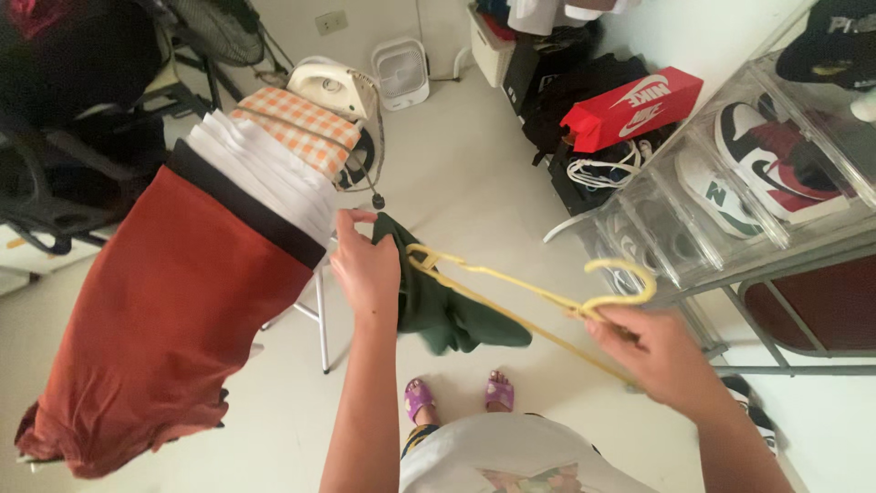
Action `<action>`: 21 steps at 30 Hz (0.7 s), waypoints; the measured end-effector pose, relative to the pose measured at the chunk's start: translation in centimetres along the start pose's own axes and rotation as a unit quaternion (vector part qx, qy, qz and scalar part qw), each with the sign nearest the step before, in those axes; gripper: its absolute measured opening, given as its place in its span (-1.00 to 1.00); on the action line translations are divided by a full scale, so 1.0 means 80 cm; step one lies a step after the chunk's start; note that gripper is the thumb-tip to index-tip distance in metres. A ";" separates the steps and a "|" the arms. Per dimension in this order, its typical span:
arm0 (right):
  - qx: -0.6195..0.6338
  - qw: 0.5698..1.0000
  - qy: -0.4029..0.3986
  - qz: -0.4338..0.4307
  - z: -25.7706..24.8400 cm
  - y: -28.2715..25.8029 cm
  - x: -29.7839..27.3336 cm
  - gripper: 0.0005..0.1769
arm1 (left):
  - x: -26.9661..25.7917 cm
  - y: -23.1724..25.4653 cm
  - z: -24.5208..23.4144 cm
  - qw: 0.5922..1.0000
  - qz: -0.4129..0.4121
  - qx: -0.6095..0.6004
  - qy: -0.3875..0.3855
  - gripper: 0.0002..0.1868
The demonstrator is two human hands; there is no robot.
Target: The person takes several folded t-shirts from a stack, places each one onto a hanger, and hangs them on a clothing rack. The shirts handled include white, brown, mauve, green, and red ones.
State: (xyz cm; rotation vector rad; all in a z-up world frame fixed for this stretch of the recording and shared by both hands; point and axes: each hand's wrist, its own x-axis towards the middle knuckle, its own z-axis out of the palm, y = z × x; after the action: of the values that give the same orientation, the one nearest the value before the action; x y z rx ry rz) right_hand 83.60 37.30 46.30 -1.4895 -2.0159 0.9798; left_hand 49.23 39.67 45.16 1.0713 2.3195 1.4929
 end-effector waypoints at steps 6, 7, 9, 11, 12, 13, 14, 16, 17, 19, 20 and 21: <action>0.052 0.993 -0.031 0.106 0.033 -0.035 -0.008 -0.68 | 0.012 0.000 0.018 0.997 0.059 0.055 0.000 -0.63; 0.078 0.993 -0.035 0.083 0.040 -0.040 -0.004 -0.67 | 0.011 -0.001 0.021 0.996 0.070 0.062 -0.005 -0.64; 0.130 0.990 -0.044 0.034 0.058 -0.051 0.003 -0.65 | 0.006 -0.002 0.027 0.992 0.113 0.059 0.003 -0.66; 0.105 0.992 -0.053 0.049 0.074 -0.061 0.009 -0.65 | -0.002 -0.003 0.033 0.983 0.175 0.040 0.029 -0.69; 0.092 0.992 -0.059 0.057 0.083 -0.066 0.012 -0.66 | -0.006 -0.004 0.035 0.982 0.186 0.032 0.016 -0.69; 0.096 0.993 -0.059 0.043 0.092 -0.070 0.016 -0.66 | -0.010 -0.004 0.036 0.980 0.197 0.024 0.003 -0.69; 0.099 0.993 -0.059 0.029 0.102 -0.075 0.021 -0.66 | -0.014 -0.004 0.037 0.978 0.208 0.015 -0.011 -0.69; 0.108 0.993 -0.052 0.021 0.119 -0.082 0.031 -0.66 | -0.026 0.002 0.041 0.970 0.243 -0.005 -0.017 -0.70; 0.113 0.992 -0.046 0.025 0.130 -0.085 0.038 -0.67 | -0.031 0.004 0.041 0.965 0.260 -0.015 -0.019 -0.70; 0.112 0.993 -0.025 0.012 0.145 -0.087 0.049 -0.73 | -0.042 0.010 0.036 0.969 0.241 -0.010 -0.055 -0.69; 0.107 0.994 -0.009 -0.005 0.154 -0.087 0.058 -0.77 | -0.047 0.013 0.032 0.970 0.232 -0.008 -0.072 -0.68; 0.101 0.995 0.006 -0.023 0.161 -0.086 0.065 -0.77 | -0.055 0.017 0.027 0.967 0.241 -0.015 -0.079 -0.67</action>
State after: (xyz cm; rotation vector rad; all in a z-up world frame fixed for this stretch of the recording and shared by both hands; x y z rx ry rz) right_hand 68.47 37.49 42.87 -1.3325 -1.8711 1.1163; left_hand 54.16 38.71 44.31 1.7687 2.0103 1.5094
